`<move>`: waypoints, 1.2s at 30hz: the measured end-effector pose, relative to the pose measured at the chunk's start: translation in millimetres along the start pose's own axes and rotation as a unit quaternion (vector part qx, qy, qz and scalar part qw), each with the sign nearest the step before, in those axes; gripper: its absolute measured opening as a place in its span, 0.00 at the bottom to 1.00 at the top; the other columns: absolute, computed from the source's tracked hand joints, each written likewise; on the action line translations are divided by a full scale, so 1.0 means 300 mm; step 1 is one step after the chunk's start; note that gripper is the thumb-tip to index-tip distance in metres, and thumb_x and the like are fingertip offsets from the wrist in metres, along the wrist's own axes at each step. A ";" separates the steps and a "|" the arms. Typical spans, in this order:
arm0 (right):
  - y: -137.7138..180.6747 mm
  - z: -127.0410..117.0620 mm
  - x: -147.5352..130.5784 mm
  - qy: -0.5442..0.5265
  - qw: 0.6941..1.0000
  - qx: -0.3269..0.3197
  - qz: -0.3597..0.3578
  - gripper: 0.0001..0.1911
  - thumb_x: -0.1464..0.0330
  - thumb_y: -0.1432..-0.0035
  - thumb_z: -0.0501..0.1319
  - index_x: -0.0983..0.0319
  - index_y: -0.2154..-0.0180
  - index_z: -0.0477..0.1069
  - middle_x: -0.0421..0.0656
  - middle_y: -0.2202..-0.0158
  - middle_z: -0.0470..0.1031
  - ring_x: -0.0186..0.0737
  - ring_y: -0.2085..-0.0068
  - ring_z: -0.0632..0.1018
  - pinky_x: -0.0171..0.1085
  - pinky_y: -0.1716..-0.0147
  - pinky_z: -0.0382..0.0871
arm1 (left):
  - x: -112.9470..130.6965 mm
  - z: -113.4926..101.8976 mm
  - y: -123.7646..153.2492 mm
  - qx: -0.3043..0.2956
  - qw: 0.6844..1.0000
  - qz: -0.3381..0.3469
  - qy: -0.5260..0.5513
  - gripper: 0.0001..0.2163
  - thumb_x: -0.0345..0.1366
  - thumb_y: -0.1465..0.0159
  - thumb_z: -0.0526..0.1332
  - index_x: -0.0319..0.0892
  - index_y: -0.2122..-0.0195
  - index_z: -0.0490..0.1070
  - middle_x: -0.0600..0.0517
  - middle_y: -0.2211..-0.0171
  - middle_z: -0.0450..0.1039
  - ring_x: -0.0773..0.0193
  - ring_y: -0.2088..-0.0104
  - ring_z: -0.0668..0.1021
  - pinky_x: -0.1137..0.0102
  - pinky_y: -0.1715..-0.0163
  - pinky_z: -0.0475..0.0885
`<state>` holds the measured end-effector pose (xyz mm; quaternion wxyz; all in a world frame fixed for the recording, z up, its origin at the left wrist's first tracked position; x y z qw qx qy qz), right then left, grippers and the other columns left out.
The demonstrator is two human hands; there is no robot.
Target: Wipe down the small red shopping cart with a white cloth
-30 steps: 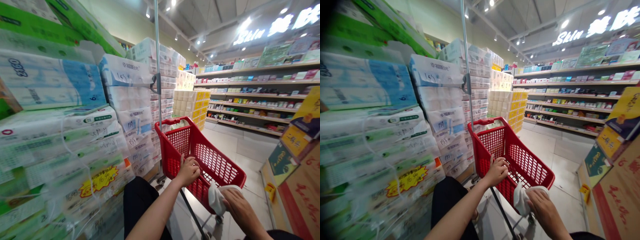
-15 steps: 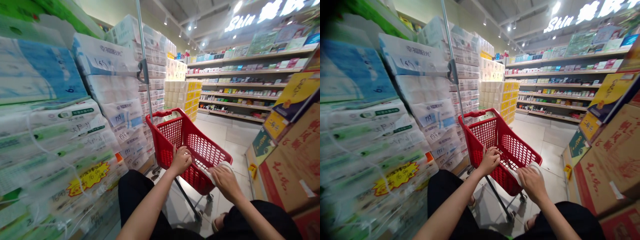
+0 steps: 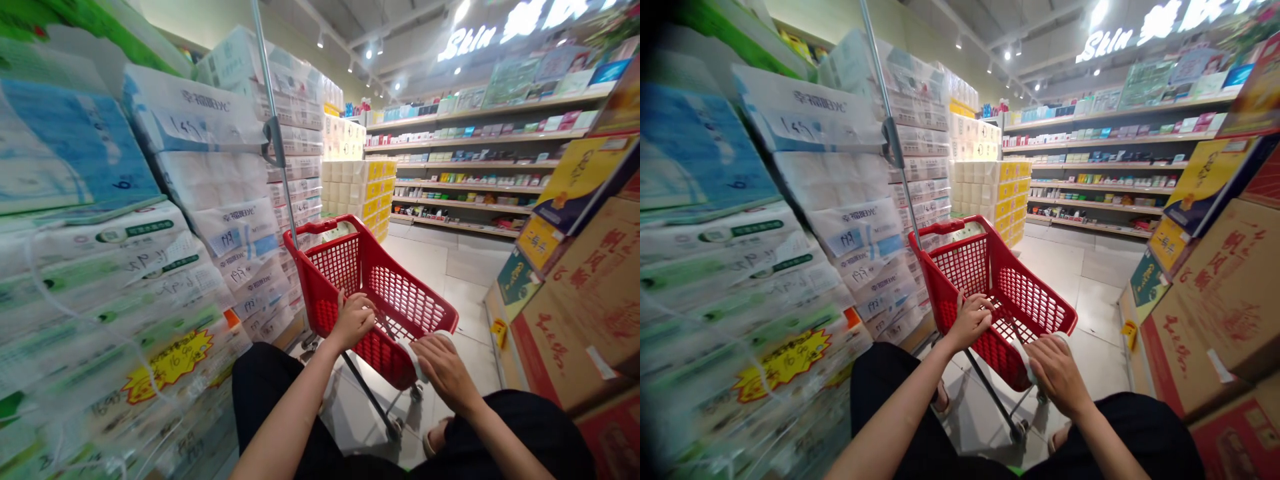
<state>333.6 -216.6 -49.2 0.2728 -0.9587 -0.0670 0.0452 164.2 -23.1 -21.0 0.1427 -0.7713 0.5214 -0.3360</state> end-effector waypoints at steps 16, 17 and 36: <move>0.042 0.076 0.133 0.028 0.984 0.089 0.152 0.18 0.63 0.31 0.44 0.60 0.50 0.68 0.46 0.51 0.72 0.45 0.42 0.66 0.54 0.35 0.47 | 0.023 0.045 -0.038 0.025 0.998 -0.023 -0.059 0.12 0.36 0.31 0.53 0.48 0.68 0.75 0.57 0.54 0.73 0.62 0.45 0.68 0.51 0.32 0.31; 0.040 0.084 0.075 0.019 0.985 0.098 0.144 0.18 0.64 0.32 0.44 0.60 0.50 0.67 0.46 0.51 0.71 0.45 0.43 0.67 0.54 0.35 0.47 | 0.023 0.045 -0.039 0.026 0.998 -0.025 -0.061 0.12 0.36 0.31 0.53 0.48 0.67 0.75 0.57 0.54 0.73 0.62 0.45 0.68 0.51 0.32 0.32; -0.269 0.066 -0.149 0.098 0.965 -0.130 0.206 0.25 0.68 0.31 0.44 0.64 0.35 0.49 0.49 0.59 0.78 0.42 0.66 0.79 0.37 0.68 0.67 | 0.044 0.037 -0.043 0.008 0.998 -0.009 -0.065 0.16 0.37 0.27 0.44 0.53 0.46 0.68 0.57 0.46 0.71 0.62 0.43 0.69 0.51 0.31 0.35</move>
Point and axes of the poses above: each hand's wrist, its own y-axis away from the middle knuckle, its own z-axis out of the palm, x = y × z, the point moved 2 cm from there along -y, towards the middle knuckle
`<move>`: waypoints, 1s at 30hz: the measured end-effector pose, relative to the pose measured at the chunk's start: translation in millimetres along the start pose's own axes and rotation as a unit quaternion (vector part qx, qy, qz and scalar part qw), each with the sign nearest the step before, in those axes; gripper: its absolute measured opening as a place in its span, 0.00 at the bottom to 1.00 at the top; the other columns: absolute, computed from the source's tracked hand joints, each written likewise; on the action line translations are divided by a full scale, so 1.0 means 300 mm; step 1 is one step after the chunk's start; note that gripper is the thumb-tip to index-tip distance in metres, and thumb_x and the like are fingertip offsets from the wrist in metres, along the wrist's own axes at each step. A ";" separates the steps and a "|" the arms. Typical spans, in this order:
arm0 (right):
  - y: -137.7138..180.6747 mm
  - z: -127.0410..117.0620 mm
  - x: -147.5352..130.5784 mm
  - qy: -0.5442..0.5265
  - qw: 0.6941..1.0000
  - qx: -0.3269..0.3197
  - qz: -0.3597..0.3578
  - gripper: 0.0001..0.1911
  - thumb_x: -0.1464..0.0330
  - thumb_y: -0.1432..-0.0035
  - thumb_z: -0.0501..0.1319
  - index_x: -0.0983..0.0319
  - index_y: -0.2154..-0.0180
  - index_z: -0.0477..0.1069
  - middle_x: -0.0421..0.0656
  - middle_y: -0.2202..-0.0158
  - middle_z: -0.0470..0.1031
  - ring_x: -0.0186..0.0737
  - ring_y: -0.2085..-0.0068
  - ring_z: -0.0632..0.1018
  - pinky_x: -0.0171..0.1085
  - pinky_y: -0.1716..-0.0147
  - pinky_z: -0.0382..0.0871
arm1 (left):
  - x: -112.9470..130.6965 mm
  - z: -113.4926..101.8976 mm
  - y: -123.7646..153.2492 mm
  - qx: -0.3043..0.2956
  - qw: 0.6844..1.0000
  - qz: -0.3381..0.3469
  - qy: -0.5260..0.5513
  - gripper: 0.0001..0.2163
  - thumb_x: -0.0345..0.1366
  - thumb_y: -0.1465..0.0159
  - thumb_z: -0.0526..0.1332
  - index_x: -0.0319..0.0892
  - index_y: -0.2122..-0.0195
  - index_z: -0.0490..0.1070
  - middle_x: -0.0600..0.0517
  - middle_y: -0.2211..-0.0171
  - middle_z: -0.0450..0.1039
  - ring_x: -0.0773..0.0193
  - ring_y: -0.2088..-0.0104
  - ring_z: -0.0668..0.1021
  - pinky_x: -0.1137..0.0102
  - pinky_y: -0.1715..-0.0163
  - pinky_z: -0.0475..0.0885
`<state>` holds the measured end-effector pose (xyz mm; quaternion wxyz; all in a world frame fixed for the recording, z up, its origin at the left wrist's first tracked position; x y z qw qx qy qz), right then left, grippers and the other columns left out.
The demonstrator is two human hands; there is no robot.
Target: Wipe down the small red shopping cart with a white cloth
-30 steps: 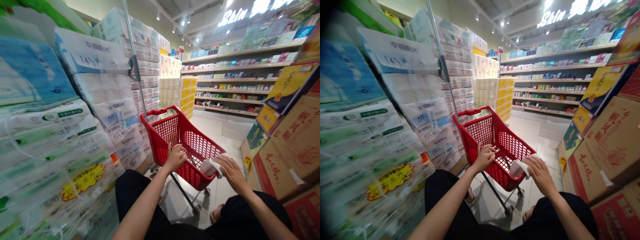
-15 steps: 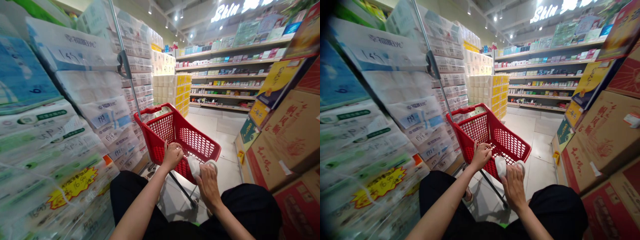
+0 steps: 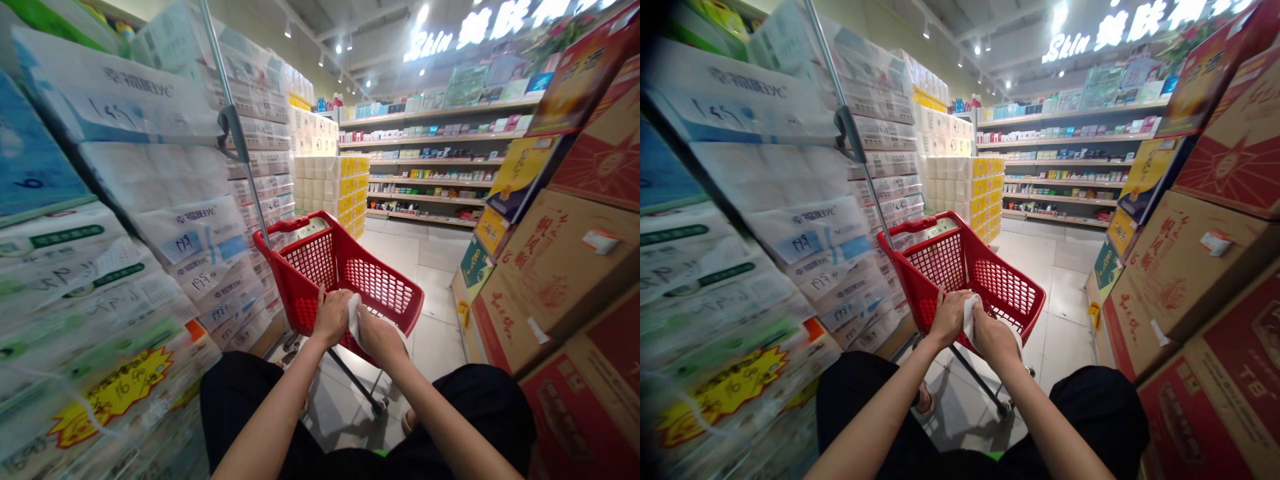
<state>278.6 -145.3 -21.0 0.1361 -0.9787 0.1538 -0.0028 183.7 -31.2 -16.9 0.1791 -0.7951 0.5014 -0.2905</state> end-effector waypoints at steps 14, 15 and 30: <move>0.158 0.057 0.215 -0.011 0.969 0.191 -0.156 0.15 0.66 0.31 0.50 0.61 0.46 0.66 0.46 0.58 0.77 0.40 0.56 0.76 0.41 0.52 0.66 | -0.016 -0.024 0.004 -0.009 1.000 0.006 0.013 0.12 0.43 0.29 0.51 0.54 0.54 0.73 0.57 0.47 0.71 0.62 0.44 0.69 0.52 0.32 0.33; 0.174 0.063 0.246 -0.022 0.963 0.204 -0.177 0.15 0.67 0.31 0.51 0.61 0.46 0.66 0.46 0.56 0.76 0.41 0.53 0.75 0.43 0.49 0.65 | -0.015 -0.023 0.004 -0.010 1.000 0.006 0.016 0.12 0.43 0.29 0.51 0.53 0.57 0.74 0.57 0.47 0.71 0.62 0.44 0.69 0.52 0.32 0.33; -0.036 0.006 0.016 0.053 0.996 0.022 -0.068 0.14 0.75 0.34 0.46 0.64 0.53 0.66 0.49 0.59 0.76 0.40 0.61 0.78 0.34 0.67 0.65 | 0.012 -0.012 -0.009 -0.018 1.000 -0.002 0.016 0.18 0.41 0.26 0.42 0.59 0.40 0.63 0.59 0.42 0.68 0.64 0.41 0.66 0.53 0.32 0.31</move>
Point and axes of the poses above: each hand's wrist, its own y-axis away from the middle knuckle, its own z-axis out of the palm, x = y × z, the point moved 2 cm from there along -y, towards the middle knuckle
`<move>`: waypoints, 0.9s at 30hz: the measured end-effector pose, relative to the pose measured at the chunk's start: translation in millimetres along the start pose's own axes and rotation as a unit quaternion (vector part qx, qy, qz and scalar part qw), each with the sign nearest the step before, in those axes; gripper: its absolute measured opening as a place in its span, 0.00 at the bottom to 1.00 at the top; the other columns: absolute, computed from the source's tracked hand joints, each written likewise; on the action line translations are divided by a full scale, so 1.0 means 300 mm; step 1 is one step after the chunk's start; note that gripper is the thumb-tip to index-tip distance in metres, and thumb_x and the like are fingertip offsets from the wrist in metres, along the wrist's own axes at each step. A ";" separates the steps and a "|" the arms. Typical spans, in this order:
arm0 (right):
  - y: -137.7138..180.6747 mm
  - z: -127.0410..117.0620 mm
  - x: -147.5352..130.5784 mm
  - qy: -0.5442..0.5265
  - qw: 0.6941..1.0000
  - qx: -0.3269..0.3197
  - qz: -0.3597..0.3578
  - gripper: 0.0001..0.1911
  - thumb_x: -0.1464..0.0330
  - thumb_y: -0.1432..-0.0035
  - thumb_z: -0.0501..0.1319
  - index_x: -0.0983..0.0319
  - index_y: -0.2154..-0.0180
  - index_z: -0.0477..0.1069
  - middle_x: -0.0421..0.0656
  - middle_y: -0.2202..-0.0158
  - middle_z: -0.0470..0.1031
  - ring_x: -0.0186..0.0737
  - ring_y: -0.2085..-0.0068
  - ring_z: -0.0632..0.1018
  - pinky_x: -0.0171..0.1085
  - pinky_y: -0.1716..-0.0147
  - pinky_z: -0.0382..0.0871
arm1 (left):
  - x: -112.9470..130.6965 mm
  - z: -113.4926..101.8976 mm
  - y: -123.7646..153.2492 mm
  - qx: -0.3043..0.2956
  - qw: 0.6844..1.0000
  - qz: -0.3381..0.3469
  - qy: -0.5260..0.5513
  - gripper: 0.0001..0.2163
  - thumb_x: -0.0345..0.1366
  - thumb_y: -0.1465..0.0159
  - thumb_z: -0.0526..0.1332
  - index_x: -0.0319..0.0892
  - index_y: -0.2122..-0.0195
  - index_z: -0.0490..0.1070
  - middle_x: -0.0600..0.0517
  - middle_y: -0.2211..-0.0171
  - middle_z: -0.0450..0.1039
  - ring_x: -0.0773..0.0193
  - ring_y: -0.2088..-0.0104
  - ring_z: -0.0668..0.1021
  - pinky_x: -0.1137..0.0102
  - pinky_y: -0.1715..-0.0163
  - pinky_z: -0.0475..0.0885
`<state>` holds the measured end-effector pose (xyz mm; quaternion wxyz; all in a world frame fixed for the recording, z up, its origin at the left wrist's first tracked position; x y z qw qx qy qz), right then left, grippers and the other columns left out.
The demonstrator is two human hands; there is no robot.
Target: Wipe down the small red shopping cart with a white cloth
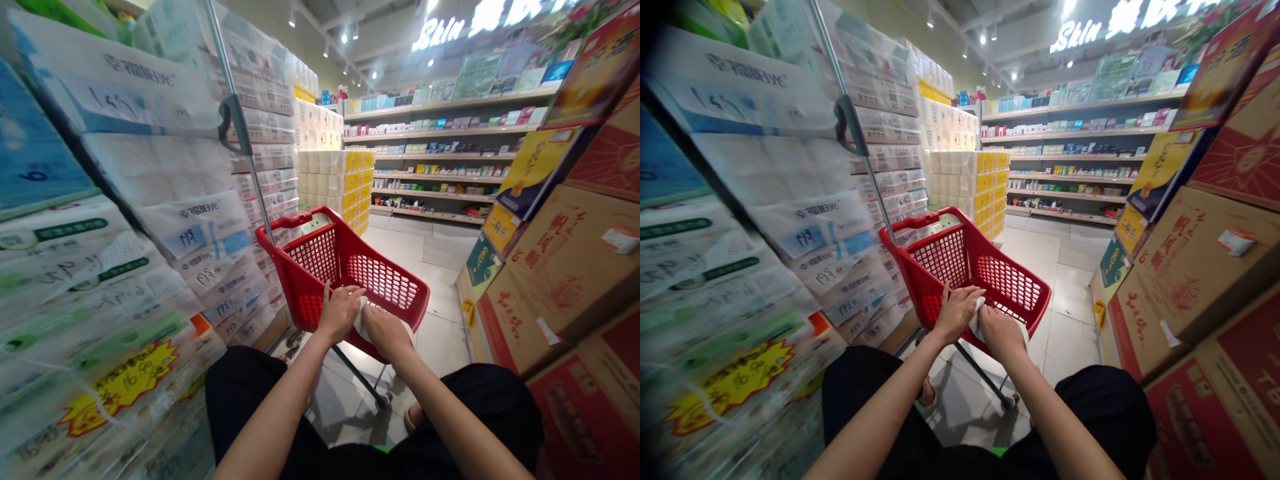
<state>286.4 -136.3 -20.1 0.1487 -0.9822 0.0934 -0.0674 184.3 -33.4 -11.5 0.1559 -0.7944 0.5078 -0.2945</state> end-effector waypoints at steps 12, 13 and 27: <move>0.121 0.048 0.111 -0.006 0.995 0.091 -0.034 0.10 0.71 0.31 0.48 0.61 0.55 0.66 0.43 0.66 0.75 0.37 0.68 0.75 0.35 0.71 0.57 | -0.034 0.007 -0.004 0.002 1.000 0.005 -0.002 0.15 0.42 0.27 0.46 0.56 0.47 0.69 0.59 0.46 0.71 0.64 0.42 0.68 0.55 0.31 0.31; 0.142 0.052 0.128 -0.011 0.992 0.114 -0.047 0.10 0.70 0.31 0.48 0.62 0.58 0.67 0.43 0.67 0.75 0.37 0.67 0.75 0.35 0.68 0.58 | -0.035 0.007 -0.004 0.003 1.000 0.006 0.000 0.14 0.42 0.28 0.47 0.56 0.49 0.70 0.58 0.48 0.71 0.64 0.43 0.68 0.55 0.31 0.31; -0.015 0.006 0.039 -0.009 1.000 0.011 -0.006 0.10 0.74 0.34 0.48 0.62 0.59 0.67 0.45 0.63 0.77 0.40 0.63 0.78 0.35 0.68 0.60 | -0.020 0.016 -0.017 -0.031 0.999 0.002 0.034 0.14 0.39 0.28 0.45 0.53 0.45 0.63 0.58 0.48 0.72 0.66 0.43 0.69 0.57 0.32 0.37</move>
Point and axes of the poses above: each hand's wrist, its own y-axis away from the middle knuckle, its own z-axis out of the palm, x = y × z, the point moved 2 cm from there along -y, towards the middle knuckle
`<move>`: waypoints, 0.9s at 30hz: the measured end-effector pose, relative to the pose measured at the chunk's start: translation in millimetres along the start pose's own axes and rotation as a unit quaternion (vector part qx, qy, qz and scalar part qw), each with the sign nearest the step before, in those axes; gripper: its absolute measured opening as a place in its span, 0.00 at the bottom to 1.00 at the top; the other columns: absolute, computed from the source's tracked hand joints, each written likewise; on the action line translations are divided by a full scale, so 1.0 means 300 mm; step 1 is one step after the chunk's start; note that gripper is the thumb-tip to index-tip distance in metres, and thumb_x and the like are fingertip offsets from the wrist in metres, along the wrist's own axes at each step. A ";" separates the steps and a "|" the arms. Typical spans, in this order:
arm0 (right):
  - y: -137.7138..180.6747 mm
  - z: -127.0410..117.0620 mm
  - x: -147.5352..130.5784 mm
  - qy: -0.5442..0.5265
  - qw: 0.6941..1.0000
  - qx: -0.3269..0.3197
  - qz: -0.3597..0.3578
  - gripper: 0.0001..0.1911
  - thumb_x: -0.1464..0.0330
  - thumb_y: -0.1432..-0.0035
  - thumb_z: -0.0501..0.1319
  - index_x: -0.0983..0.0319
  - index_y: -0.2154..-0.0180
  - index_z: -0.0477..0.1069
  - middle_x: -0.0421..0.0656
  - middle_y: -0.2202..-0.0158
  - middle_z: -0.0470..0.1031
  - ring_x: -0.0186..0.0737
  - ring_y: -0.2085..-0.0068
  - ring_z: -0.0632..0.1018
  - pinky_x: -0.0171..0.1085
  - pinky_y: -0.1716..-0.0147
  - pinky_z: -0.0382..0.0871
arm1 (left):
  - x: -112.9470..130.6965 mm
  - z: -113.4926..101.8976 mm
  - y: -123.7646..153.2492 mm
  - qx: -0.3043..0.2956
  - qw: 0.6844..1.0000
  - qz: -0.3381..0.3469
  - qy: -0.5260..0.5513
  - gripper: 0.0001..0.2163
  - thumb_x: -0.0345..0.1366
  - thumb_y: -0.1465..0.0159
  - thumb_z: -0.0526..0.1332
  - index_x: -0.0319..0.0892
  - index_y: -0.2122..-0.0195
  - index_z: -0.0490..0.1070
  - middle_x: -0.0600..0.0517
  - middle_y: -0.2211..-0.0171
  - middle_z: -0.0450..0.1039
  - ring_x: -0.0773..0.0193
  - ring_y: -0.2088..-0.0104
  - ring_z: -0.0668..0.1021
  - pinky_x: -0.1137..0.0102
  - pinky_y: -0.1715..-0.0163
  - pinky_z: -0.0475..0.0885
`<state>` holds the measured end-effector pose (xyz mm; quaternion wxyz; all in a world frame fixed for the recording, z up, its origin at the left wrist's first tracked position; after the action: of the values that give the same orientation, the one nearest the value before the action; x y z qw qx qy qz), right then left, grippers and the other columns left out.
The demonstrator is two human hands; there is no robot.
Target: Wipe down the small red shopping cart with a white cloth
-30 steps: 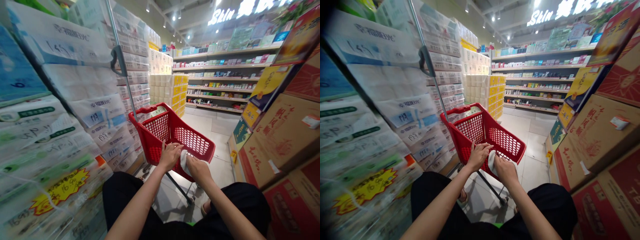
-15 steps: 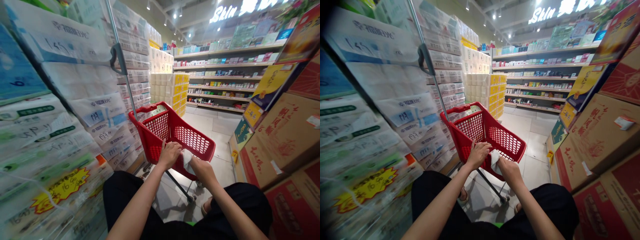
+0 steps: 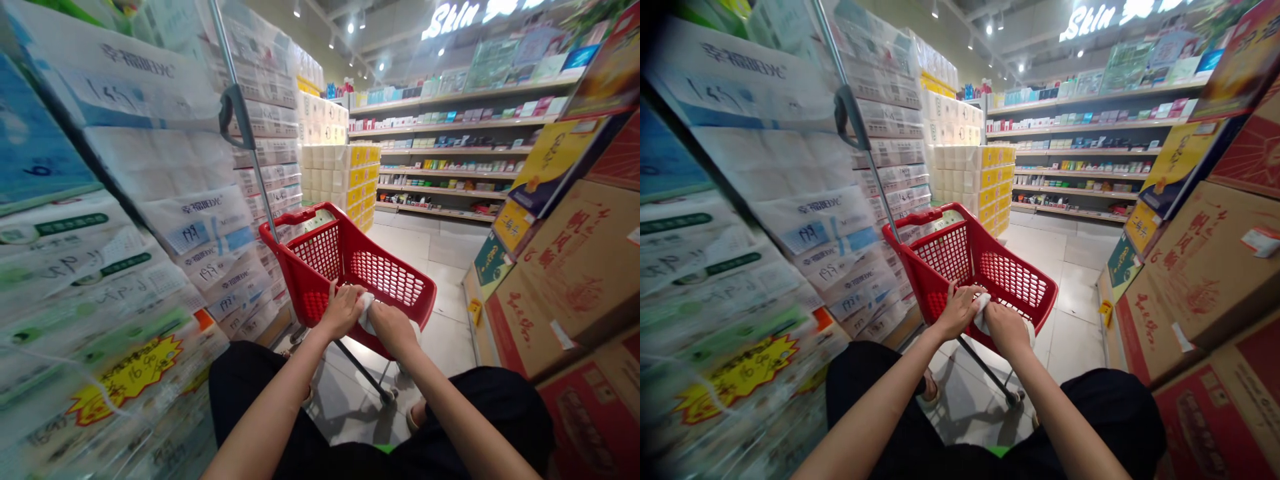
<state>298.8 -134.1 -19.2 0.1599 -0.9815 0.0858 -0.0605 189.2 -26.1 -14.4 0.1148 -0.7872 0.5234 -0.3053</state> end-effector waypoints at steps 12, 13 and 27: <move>0.085 0.029 0.062 0.014 0.999 0.028 0.021 0.11 0.71 0.32 0.47 0.60 0.57 0.67 0.43 0.68 0.76 0.35 0.73 0.75 0.33 0.75 0.55 | -0.017 -0.008 -0.003 -0.001 1.000 0.006 0.000 0.16 0.40 0.27 0.44 0.55 0.41 0.61 0.58 0.45 0.70 0.65 0.43 0.68 0.58 0.33 0.39; 0.112 0.038 0.085 0.010 0.999 0.049 0.010 0.11 0.70 0.32 0.48 0.61 0.59 0.68 0.43 0.70 0.75 0.36 0.72 0.74 0.34 0.73 0.57 | -0.018 -0.006 -0.003 -0.001 1.000 0.008 -0.004 0.15 0.40 0.27 0.44 0.55 0.43 0.63 0.59 0.45 0.71 0.65 0.43 0.68 0.58 0.33 0.38; 0.231 0.074 0.184 -0.192 0.958 0.204 0.052 0.16 0.64 0.31 0.49 0.60 0.72 0.63 0.43 0.71 0.70 0.39 0.66 0.71 0.38 0.61 0.62 | -0.011 -0.002 0.005 -0.013 0.999 0.029 -0.007 0.10 0.44 0.29 0.52 0.49 0.61 0.71 0.57 0.50 0.72 0.62 0.45 0.68 0.53 0.34 0.34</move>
<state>345.6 -202.4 -57.5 0.3733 -0.9152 0.0903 0.1217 186.8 -23.9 -16.0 0.1168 -0.7752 0.5490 -0.2899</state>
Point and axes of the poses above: each hand's wrist, its own y-axis away from the middle knuckle, its own z-axis out of the palm, x = y × z, the point moved 2 cm from there along -y, towards the middle knuckle
